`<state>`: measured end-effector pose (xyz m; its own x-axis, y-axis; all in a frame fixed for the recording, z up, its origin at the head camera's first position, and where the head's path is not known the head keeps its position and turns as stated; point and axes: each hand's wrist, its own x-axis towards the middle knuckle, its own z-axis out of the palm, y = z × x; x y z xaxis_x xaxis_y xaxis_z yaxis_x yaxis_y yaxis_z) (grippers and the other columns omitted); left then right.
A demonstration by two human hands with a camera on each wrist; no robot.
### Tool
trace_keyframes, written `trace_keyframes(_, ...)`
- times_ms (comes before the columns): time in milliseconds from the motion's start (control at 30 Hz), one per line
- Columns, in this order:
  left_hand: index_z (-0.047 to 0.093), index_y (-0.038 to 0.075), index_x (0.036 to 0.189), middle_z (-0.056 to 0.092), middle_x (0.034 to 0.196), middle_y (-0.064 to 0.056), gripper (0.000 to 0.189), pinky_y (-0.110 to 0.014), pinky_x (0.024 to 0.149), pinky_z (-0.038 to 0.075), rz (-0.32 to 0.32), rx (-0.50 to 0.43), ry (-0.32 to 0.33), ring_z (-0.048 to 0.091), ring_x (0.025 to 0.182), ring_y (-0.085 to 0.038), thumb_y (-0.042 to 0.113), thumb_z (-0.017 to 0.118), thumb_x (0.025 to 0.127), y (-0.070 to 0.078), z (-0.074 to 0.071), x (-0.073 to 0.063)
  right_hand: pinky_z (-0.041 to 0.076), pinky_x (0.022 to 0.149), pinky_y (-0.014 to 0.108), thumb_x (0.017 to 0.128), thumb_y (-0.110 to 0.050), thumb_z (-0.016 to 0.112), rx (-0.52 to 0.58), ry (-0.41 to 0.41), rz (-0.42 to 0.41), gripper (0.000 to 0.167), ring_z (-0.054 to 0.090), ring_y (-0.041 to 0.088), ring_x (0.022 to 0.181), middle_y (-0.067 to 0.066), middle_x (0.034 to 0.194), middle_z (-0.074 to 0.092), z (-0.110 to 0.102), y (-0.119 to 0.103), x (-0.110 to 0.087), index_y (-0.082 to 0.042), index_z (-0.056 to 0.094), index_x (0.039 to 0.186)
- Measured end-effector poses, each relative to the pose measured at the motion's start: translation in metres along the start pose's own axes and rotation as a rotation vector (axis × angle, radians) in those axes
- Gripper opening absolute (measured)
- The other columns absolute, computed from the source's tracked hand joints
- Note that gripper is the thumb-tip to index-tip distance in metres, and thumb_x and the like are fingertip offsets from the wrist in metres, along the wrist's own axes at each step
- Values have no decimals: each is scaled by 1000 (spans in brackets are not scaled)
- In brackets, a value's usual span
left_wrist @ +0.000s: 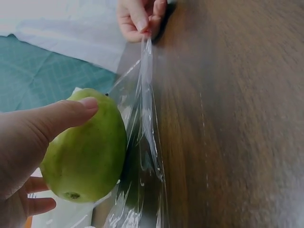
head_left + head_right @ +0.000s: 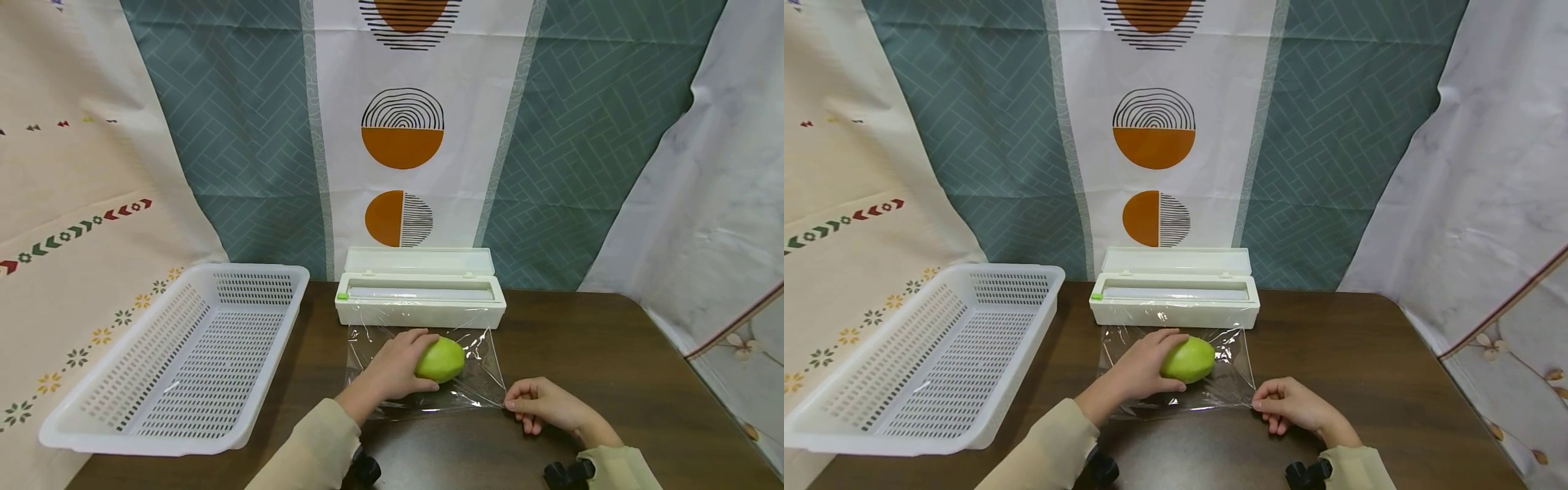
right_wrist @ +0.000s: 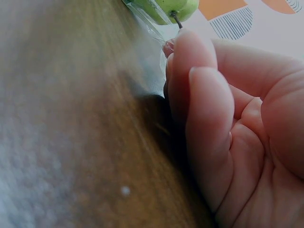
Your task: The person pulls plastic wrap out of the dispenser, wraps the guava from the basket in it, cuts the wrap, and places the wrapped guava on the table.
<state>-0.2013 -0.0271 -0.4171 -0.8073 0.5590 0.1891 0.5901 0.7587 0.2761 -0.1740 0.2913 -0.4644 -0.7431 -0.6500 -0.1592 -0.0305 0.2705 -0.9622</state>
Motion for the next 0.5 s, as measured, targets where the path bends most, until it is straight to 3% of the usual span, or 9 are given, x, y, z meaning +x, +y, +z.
trace_keyframes(500,38,15,144,44,144,-9,87,-47,101,42,-40,-75,-17,47,127,-29,44,79,73,-18,-3,-25,50,50,17,96,-12,53,4,-3,-2,28,58,1,55,-5,69,59,0,-1,0,15,55,100)
